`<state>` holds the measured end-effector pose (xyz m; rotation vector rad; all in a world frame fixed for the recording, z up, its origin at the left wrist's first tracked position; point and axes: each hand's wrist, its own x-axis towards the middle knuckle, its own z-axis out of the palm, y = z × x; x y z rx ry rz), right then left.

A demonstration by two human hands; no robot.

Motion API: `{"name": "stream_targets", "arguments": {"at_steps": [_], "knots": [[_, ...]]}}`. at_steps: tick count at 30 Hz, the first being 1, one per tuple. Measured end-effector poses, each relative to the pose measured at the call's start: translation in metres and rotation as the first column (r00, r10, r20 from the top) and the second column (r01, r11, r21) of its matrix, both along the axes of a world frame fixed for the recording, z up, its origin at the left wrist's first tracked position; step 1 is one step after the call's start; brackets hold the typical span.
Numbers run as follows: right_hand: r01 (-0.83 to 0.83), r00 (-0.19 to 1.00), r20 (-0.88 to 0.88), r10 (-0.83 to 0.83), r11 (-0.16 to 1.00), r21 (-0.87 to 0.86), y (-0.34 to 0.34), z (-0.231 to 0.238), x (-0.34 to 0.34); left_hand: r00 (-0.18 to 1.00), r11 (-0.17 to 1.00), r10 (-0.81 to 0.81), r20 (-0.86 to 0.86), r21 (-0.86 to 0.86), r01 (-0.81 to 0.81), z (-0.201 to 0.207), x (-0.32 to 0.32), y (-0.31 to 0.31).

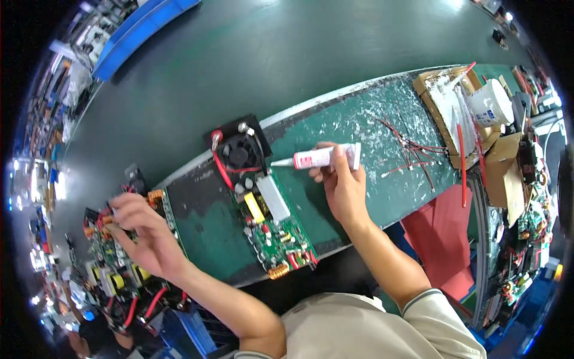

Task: Assembling electronic circuit boards by attaching fans, applying glue, and connecting wiring harnesses on a factory line.

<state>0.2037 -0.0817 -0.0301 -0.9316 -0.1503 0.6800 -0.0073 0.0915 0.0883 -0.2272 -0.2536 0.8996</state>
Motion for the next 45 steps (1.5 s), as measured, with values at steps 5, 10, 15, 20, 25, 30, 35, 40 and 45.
{"name": "stream_targets", "arguments": {"at_steps": [5,10,15,20,25,30,35,40,45], "knots": [[0.047,0.999,-0.027,-0.045,0.996,0.08,0.0,0.0,0.005,0.917,0.983,0.088,0.389,-0.181,-0.018,-0.009,0.001,-0.011],[0.022,0.999,-0.034,-0.019,0.995,0.094,-0.001,-0.003,0.004,0.851,0.959,0.182,0.492,-0.28,-0.043,-0.054,0.007,-0.033],[0.042,0.989,-0.147,-0.018,0.986,0.161,-0.007,0.002,0.005,0.918,0.974,0.197,0.343,-0.173,-0.145,-0.073,0.033,-0.06],[-0.02,0.942,-0.318,0.107,0.964,0.265,-0.008,0.053,-0.039,0.979,0.931,-0.135,0.15,0.358,0.073,-0.044,0.103,-0.107],[-0.117,0.935,-0.303,0.183,0.968,0.222,-0.016,0.073,-0.043,0.981,0.907,-0.083,0.175,0.421,0.002,-0.057,0.121,-0.113],[-0.054,0.95,-0.293,0.107,0.981,0.184,-0.022,0.065,-0.036,0.98,0.783,0.097,-0.175,0.621,0.034,-0.059,0.114,-0.117],[-0.221,0.908,-0.324,0.266,0.961,0.168,-0.023,0.063,-0.051,0.927,0.92,-0.34,0.158,0.261,0.293,-0.034,0.125,-0.126],[-0.378,0.859,-0.336,0.386,0.921,0.091,-0.03,0.068,-0.088,0.939,0.846,-0.337,0.075,0.462,0.267,0.049,0.133,-0.097],[-0.517,0.798,-0.261,0.544,0.839,0.169,-0.031,0.082,-0.122,0.971,0.825,-0.218,0.097,0.551,0.13,0.112,0.122,-0.045]]}}
